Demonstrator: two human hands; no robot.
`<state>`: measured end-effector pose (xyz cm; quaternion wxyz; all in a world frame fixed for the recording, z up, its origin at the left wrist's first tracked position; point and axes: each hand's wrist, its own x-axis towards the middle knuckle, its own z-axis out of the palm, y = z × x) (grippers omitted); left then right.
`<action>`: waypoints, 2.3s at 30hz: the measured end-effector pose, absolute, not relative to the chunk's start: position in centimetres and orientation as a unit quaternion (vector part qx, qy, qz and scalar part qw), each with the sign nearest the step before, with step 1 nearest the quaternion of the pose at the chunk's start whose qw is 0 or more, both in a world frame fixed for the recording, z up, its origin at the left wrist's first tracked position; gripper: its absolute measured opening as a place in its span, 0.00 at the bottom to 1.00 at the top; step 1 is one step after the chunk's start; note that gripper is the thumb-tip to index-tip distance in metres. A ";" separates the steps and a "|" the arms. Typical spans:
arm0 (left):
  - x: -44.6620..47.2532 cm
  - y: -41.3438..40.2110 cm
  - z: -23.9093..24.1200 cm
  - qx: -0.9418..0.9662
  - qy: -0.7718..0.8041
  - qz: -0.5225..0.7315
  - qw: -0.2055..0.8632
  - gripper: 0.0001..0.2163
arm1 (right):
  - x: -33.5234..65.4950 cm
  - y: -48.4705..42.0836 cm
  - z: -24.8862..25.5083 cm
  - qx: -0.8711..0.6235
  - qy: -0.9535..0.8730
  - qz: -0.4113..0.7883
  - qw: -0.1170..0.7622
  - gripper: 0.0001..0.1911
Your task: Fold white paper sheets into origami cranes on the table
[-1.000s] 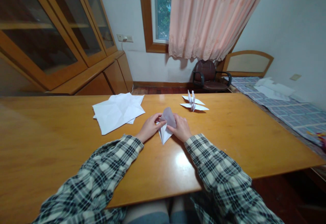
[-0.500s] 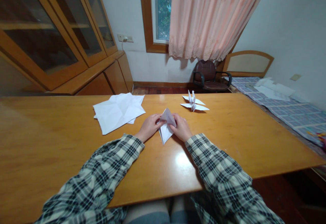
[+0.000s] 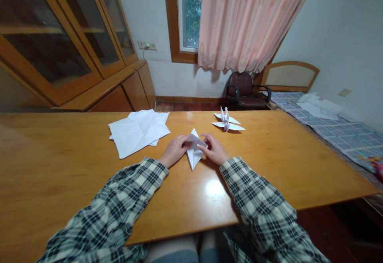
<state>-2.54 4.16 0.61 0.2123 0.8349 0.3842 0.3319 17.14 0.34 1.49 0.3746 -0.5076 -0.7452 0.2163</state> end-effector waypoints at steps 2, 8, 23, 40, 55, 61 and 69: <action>-2.5 4.1 0.7 0.835 0.384 0.330 0.214 0.11 | 17.5 0.5 1.4 -0.489 -0.734 0.247 0.400 0.19; -2.5 4.1 0.7 0.831 0.393 0.327 0.220 0.12 | 18.8 1.3 0.9 -0.487 -0.674 0.326 0.450 0.22; -2.4 4.0 0.8 0.830 0.402 0.322 0.213 0.13 | 19.5 1.1 1.6 -0.501 -0.775 0.207 0.325 0.18; -2.3 3.9 0.8 0.839 0.396 0.321 0.192 0.13 | 18.6 0.9 1.4 -0.465 -0.805 0.161 0.331 0.18; -2.3 4.0 0.4 0.827 0.394 0.344 0.204 0.17 | 18.4 0.2 2.1 -0.497 -0.794 0.135 0.323 0.18; -2.2 3.8 0.8 0.838 0.391 0.330 0.191 0.15 | 17.9 0.3 1.5 -0.547 -0.772 0.090 0.310 0.15; -2.2 3.8 0.9 0.842 0.385 0.330 0.182 0.14 | 17.1 0.6 1.5 -0.606 -0.727 0.066 0.316 0.11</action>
